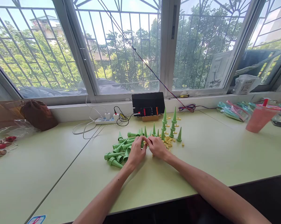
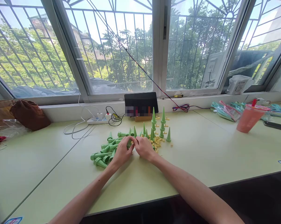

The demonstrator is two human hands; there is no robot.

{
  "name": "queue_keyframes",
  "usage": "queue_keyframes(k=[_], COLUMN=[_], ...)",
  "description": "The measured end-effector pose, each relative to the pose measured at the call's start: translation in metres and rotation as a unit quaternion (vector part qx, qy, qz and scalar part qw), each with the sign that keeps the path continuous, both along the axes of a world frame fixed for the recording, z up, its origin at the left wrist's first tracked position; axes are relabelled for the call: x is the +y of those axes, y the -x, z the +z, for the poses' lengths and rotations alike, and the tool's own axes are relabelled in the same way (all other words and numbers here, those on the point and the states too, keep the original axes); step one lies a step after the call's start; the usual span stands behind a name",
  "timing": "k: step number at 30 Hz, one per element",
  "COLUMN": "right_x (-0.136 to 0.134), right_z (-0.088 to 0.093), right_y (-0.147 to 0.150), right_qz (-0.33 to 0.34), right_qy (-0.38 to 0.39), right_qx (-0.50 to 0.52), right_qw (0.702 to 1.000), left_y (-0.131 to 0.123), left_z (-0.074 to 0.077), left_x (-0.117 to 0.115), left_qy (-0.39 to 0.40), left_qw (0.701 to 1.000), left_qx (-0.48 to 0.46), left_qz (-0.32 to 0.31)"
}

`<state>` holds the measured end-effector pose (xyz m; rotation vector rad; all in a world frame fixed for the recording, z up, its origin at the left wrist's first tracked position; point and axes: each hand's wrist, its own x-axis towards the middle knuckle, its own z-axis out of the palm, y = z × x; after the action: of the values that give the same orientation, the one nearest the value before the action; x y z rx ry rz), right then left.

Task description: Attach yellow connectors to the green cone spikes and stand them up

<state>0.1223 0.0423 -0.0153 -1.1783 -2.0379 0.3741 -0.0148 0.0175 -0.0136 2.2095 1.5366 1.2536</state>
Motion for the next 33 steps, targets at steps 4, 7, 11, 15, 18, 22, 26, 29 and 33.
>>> queue_keyframes(k=[4,7,11,15,18,22,26,29,33], right_x=[-0.0007,-0.0015,-0.0013,0.0006,0.0013,0.0009,0.0006,0.0006,0.0004], right_z=[-0.0002,-0.0004,-0.0008,-0.0019,-0.0026,-0.0026,-0.0021,-0.0013,-0.0002], right_y=[0.0002,-0.0002,-0.0008,-0.0006,-0.0008,-0.0014,-0.0018,-0.0020,-0.0024], right_qz=[-0.004,0.007,0.015,0.006,0.004,0.003,0.001,-0.005,-0.012], right_qy=[0.009,0.010,0.012,0.021,0.022,0.021,0.022,0.021,0.013], right_qx=[0.006,0.014,0.009,0.004,0.012,0.018,0.017,0.011,0.008], right_qw=[1.000,1.000,1.000,1.000,1.000,1.000,1.000,1.000,1.000], left_y=[0.0000,0.0002,0.0002,-0.0006,-0.0014,-0.0014,-0.0003,0.0006,0.0012], left_z=[0.0011,0.0010,-0.0005,-0.0005,0.0008,0.0015,-0.0002,-0.0020,-0.0035], left_x=[-0.0006,-0.0005,0.0006,0.0004,-0.0007,-0.0014,-0.0005,0.0005,0.0014], left_qy=[-0.002,-0.002,-0.008,-0.014,-0.009,-0.004,-0.007,-0.006,0.002], left_qw=[1.000,1.000,1.000,1.000,1.000,1.000,1.000,1.000,1.000], left_qx=[-0.008,-0.011,-0.007,-0.003,0.001,0.003,0.006,-0.002,-0.005], left_qz=[-0.002,0.003,0.009,0.008,0.010,0.010,0.005,-0.002,-0.003])
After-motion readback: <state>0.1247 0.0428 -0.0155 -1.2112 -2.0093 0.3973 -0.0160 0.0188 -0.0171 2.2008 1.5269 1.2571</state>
